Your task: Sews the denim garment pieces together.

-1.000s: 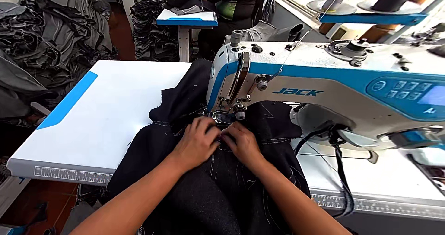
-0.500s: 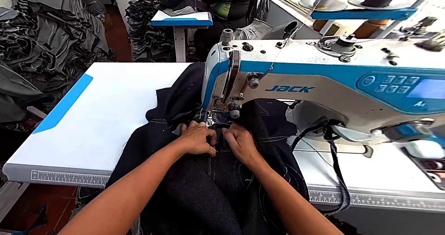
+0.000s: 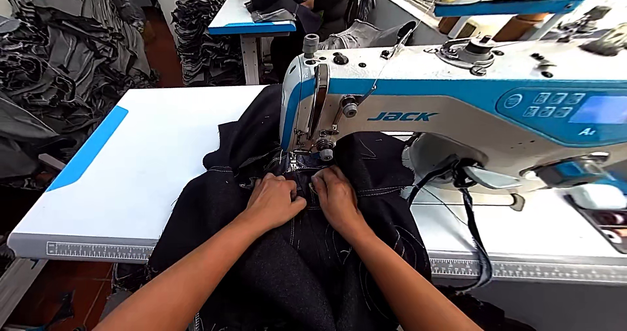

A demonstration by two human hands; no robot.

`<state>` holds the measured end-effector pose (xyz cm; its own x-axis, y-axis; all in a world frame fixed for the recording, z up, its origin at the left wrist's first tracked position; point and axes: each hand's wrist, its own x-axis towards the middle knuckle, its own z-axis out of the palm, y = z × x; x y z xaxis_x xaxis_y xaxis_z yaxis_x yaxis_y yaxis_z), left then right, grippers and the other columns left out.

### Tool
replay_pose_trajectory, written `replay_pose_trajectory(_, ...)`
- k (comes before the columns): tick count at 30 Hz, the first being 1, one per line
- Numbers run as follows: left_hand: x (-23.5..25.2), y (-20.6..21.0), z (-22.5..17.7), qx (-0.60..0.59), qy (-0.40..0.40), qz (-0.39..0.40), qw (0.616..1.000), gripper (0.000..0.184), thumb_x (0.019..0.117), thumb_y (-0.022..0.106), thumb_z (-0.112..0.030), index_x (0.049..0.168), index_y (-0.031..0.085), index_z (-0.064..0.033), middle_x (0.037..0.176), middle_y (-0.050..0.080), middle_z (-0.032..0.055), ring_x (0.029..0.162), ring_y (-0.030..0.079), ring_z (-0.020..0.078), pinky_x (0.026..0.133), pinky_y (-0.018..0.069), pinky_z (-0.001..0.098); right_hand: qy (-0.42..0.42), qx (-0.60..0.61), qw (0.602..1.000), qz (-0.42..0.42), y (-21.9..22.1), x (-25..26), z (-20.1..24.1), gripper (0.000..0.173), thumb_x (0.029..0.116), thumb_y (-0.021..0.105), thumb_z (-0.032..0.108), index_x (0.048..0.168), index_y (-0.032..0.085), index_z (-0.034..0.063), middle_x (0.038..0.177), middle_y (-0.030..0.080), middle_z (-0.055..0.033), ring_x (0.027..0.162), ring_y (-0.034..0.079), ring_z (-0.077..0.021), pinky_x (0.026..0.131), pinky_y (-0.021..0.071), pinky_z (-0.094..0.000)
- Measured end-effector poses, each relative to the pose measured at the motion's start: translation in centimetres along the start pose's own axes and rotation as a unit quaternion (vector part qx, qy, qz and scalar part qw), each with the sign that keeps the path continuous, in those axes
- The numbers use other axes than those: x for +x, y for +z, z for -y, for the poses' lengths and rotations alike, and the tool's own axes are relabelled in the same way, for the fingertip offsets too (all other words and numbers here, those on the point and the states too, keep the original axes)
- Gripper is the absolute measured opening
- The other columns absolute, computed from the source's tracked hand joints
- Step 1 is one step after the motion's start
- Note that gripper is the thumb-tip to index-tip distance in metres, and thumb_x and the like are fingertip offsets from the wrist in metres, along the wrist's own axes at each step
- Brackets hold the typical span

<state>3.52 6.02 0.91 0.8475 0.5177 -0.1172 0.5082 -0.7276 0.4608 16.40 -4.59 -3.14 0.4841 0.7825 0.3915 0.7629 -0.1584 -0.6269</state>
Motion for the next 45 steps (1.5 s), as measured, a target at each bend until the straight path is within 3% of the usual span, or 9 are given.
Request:
replay_pose_trajectory(5, 0.5, -0.7, -0.8, 0.022, -0.075, 0.0, 0.997, 0.05, 0.0948, 0.07, -0.016, 0.138, 0.053, 0.003, 0.143, 0.047, 0.0256, 0.138, 0.043, 0.0442, 0.11, 0.0417, 0.0553, -0.02, -0.032, 0.999, 0.002, 0.5, -0.9, 0.1, 0.02, 0.0998, 0.058, -0.003, 0.117, 0.065, -0.0099, 0.116, 0.063, -0.0299, 0.101, 0.068, -0.043, 0.087, 0.0567, -0.0518)
replay_pose_trajectory(7, 0.9, -1.0, -0.6, -0.017, -0.081, 0.011, 0.997, 0.051, 0.1011, 0.062, -0.02, 0.145, 0.048, 0.0023, 0.145, 0.048, 0.0249, 0.138, 0.043, 0.0433, 0.111, 0.0374, 0.0593, -0.014, -0.044, 0.999, 0.007, 0.5, -1.1, 0.4, 0.023, 0.101, 0.057, -0.002, 0.121, 0.063, -0.0105, 0.118, 0.062, -0.0307, 0.101, 0.068, -0.0439, 0.085, 0.0568, -0.0526)
replay_pose_trajectory(10, 1.5, -1.9, 0.2, -0.079, -0.089, 0.04, 0.992, 0.045, 0.1061, 0.053, -0.034, 0.13, 0.058, 0.0039, 0.115, 0.065, 0.0248, 0.112, 0.062, 0.0394, 0.096, 0.0467, 0.0599, -0.015, -0.052, 0.999, 0.005, 0.6, -1.1, 0.5, 0.023, 0.1024, 0.054, -0.001, 0.123, 0.061, -0.0097, 0.117, 0.062, -0.0306, 0.099, 0.068, -0.0441, 0.082, 0.0569, -0.0537)
replay_pose_trajectory(14, 2.1, -2.7, 0.2, -0.157, -0.095, 0.094, 0.978, 0.037, 0.0965, 0.071, -0.032, 0.108, 0.07, 0.0034, 0.104, 0.068, 0.0218, 0.102, 0.063, 0.0341, 0.09, 0.0472, 0.0574, -0.018, -0.052, 0.998, -0.005, 0.6, -1.0, 0.4, 0.026, 0.1024, 0.053, -0.001, 0.127, 0.059, -0.009, 0.117, 0.062, -0.0299, 0.098, 0.068, -0.0432, 0.081, 0.0572, -0.0524)
replay_pose_trajectory(19, 2.5, -3.2, 0.1, -0.226, -0.083, 0.143, 0.96, 0.054, 0.0911, 0.077, -0.014, 0.136, 0.055, 0.0052, 0.122, 0.064, 0.0232, 0.112, 0.063, 0.03, 0.099, 0.0492, 0.0497, -0.03, -0.059, 0.998, -0.024, 0.9, -0.9, 0.2, 0.036, 0.1026, 0.054, 0.0, 0.137, 0.054, -0.0103, 0.115, 0.062, -0.0296, 0.095, 0.068, -0.0409, 0.081, 0.0572, -0.0498)
replay_pose_trajectory(24, 2.3, -3.1, 1.2, -0.377, -0.064, 0.147, 0.912, 0.025, 0.1, 0.065, -0.012, 0.121, 0.064, 0.0025, 0.1, 0.07, 0.0088, 0.087, 0.066, 0.0092, 0.082, 0.0553, 0.0282, -0.022, -0.032, 0.999, -0.031, 0.8, -0.9, 0.2, 0.046, 0.1024, 0.053, -0.001, 0.145, 0.042, -0.011, 0.105, 0.064, -0.0266, 0.093, 0.067, -0.0408, 0.084, 0.056, -0.0519)
replay_pose_trajectory(28, 2.8, -3.3, 0.4, -0.151, -0.112, 0.09, 0.978, 0.035, 0.0947, 0.076, -0.025, 0.114, 0.07, 0.0044, 0.108, 0.069, 0.0221, 0.104, 0.065, 0.0328, 0.093, 0.0493, 0.0551, -0.07, -0.01, 0.997, -0.028, 0.7, -0.9, -0.5, 0.045, 0.0951, 0.063, -0.003, 0.137, 0.048, -0.0109, 0.101, 0.062, -0.0236, 0.077, 0.063, -0.0335, 0.07, 0.0552, -0.0464)
replay_pose_trajectory(34, 3.1, -2.7, 0.9, -0.063, -0.117, 0.065, 0.989, 0.039, 0.091, 0.078, -0.035, 0.108, 0.072, -0.0008, 0.101, 0.07, 0.0187, 0.099, 0.065, 0.0343, 0.088, 0.0493, 0.0579, -0.19, -0.048, 0.977, 0.089, 0.5, -0.9, -1.7, 0.033, 0.1036, 0.053, 0.011, 0.133, 0.065, 0.0032, 0.141, 0.063, -0.0149, 0.132, 0.059, -0.0344, 0.11, 0.0437, -0.0563)
replay_pose_trajectory(45, 4.8, -3.6, 3.0, -0.038, -0.06, 0.007, 0.997, 0.03, 0.0954, 0.074, -0.024, 0.114, 0.069, -0.0003, 0.102, 0.07, 0.0188, 0.101, 0.066, 0.0338, 0.092, 0.0491, 0.0545, -0.108, -0.088, 0.985, 0.106, 0.8, -0.2, -0.3, 0.036, 0.1089, 0.045, 0.012, 0.14, 0.061, 0.0012, 0.148, 0.057, -0.0158, 0.136, 0.056, -0.0357, 0.114, 0.0395, -0.0566)
